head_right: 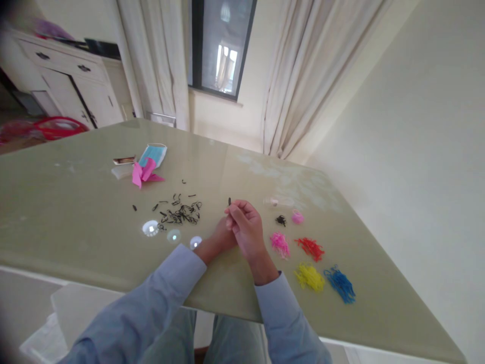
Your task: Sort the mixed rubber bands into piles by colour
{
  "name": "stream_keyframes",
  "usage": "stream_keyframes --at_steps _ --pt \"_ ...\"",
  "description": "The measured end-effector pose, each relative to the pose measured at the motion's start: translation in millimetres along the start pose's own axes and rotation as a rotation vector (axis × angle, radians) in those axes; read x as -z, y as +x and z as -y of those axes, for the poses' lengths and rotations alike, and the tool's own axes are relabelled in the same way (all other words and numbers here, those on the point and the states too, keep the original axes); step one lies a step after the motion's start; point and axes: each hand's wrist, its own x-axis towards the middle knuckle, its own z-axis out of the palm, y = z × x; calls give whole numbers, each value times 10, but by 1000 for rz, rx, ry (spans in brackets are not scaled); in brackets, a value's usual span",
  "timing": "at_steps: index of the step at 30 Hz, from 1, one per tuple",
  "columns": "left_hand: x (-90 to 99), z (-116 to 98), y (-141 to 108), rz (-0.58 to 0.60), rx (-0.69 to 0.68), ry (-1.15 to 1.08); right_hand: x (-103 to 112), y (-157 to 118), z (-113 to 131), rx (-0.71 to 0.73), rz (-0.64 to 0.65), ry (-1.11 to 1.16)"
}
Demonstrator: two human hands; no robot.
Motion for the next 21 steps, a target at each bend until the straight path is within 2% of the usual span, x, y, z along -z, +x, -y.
stream_keyframes --at_steps 3,5,11,21 --pt "94 -39 -11 107 20 42 155 -136 48 -27 -2 79" --pt "113 -30 -4 134 8 70 251 -195 73 -44 2 102" --pt "89 21 -9 87 -14 117 414 -304 149 -36 -13 173" --pt "112 -1 -24 71 -49 97 466 -333 186 1 -33 225"
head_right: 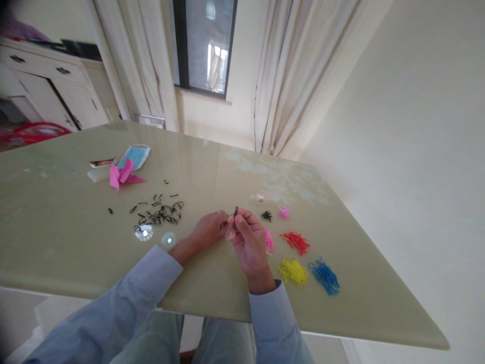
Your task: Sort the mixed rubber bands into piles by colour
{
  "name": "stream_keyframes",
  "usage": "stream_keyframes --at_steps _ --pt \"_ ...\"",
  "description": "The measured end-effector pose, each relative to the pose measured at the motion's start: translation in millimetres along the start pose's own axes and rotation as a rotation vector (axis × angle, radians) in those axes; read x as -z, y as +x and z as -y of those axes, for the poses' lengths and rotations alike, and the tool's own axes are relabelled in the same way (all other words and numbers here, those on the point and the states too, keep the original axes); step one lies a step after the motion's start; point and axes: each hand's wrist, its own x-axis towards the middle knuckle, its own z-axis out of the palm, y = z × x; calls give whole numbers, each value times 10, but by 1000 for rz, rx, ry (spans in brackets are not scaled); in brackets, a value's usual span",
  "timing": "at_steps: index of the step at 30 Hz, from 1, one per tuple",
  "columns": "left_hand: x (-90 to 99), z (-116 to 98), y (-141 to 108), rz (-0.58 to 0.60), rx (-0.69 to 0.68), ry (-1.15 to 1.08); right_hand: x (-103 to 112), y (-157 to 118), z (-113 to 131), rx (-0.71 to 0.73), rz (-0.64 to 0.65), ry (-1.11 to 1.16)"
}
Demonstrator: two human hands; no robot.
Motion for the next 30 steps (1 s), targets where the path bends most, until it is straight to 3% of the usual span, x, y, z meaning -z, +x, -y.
stream_keyframes --at_steps 12,17,21,24,28,30 --pt "8 7 1 -3 3 -20 32 -49 -29 15 -48 -56" --pt "7 16 10 13 1 -46 60 -227 159 39 -97 -253" --pt "-3 32 16 21 -13 -53 155 -214 543 112 -190 -583" --pt "-5 38 16 25 -15 -55 326 -6 827 154 -216 -914" --pt "-6 41 16 27 -6 -55 644 403 1014 42 -219 -1376" --pt "-8 44 18 30 -5 -57 788 578 1017 -11 -156 -1599"
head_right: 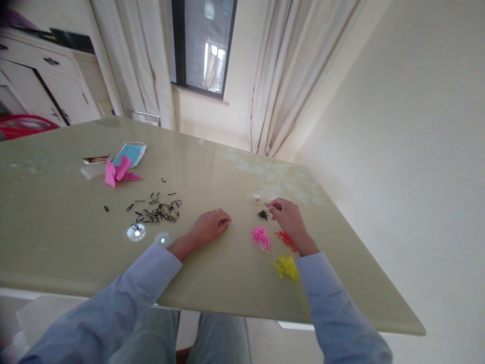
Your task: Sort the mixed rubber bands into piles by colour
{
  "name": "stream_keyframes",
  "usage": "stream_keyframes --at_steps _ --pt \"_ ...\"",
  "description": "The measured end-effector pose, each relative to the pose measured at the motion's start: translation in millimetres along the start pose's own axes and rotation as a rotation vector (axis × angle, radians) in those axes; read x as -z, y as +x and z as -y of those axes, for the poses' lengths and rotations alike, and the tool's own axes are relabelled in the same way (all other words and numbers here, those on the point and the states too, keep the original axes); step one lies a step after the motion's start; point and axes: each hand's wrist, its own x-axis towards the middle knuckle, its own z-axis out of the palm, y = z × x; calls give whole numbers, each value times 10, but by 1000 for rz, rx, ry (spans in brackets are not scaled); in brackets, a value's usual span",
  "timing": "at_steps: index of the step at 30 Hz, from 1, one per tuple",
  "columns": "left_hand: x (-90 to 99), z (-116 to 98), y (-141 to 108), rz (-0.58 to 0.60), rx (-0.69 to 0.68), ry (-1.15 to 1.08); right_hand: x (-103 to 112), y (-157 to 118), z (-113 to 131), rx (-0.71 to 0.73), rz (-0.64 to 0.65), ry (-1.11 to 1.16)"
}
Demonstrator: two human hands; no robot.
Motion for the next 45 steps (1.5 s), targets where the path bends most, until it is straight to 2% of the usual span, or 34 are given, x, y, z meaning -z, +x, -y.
stream_keyframes --at_steps 3,7,10,13,16,19,22,25,29,33,37,41,45 --pt "-3 5 3 3 -5 -3 -84 178 -133 25 146 -238" --pt "4 -1 6 -1 -1 2 -199 264 -217 43 235 -336" --pt "21 -15 8 8 4 3 -208 263 -243 50 222 -374" --pt "46 -34 7 22 13 10 -129 192 -228 68 168 -425" --pt "64 -49 5 30 21 14 -37 5 -117 107 119 -402" --pt "58 -49 7 22 29 7 -59 -298 115 172 74 -287" --pt "35 -30 13 -10 21 -24 -267 -620 403 249 80 -135" --pt "23 -3 9 -84 28 -88 -608 -822 634 298 150 -69" --pt "73 35 -24 -254 121 -142 -1040 -856 756 272 182 -90" --pt "173 46 -86 -396 209 -148 -1239 -816 740 308 208 -162" --pt "239 -4 -239 -449 202 -161 -1264 -835 701 351 211 -212" --pt "313 -22 -545 -462 172 -144 -1278 -865 669 371 195 -207" --pt "548 207 -912 -571 243 -105 -1309 -870 649 394 177 -189"
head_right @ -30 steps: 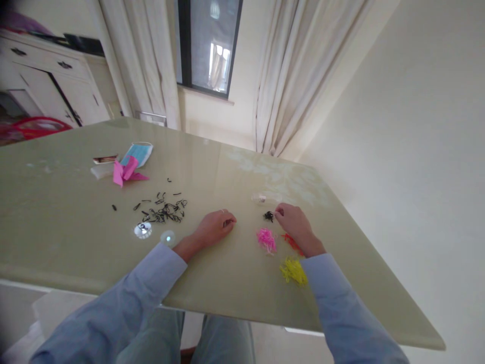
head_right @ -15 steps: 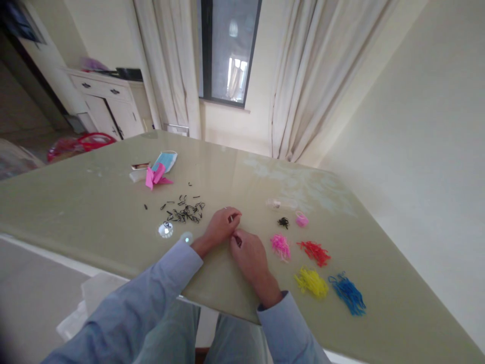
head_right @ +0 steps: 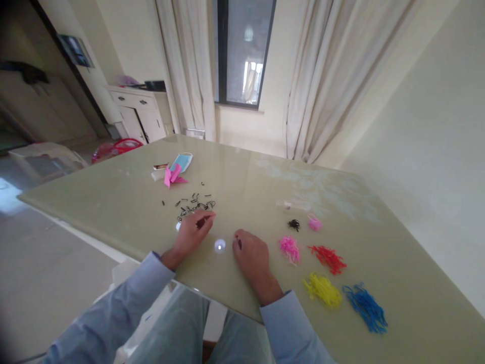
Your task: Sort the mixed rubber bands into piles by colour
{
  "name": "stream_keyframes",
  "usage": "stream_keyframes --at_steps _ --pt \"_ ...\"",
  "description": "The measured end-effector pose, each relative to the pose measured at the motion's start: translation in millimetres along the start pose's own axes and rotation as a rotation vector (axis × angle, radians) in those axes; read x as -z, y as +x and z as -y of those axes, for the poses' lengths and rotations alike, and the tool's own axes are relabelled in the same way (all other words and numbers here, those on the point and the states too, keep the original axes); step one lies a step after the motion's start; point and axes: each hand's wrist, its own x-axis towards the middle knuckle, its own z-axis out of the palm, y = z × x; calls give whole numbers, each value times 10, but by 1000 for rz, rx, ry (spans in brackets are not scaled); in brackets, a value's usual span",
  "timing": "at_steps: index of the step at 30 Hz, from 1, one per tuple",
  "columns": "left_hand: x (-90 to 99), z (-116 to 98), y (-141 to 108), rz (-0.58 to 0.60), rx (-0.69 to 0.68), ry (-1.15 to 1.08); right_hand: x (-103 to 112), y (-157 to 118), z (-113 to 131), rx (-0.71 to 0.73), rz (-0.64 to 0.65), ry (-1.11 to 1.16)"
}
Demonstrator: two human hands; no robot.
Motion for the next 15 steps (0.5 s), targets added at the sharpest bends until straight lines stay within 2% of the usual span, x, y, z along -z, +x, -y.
stream_keyframes --at_steps 3,8,12,15 --pt "400 342 66 -65 108 149 -7 4 2 5 6 -20" --pt "993 897 294 19 276 611 -4 7 5 19 4 -53" --pt "1190 1099 408 129 283 626 -14 6 -5 32 5 -57" --pt "1204 1144 448 109 293 587 -21 5 -9 19 6 -62"
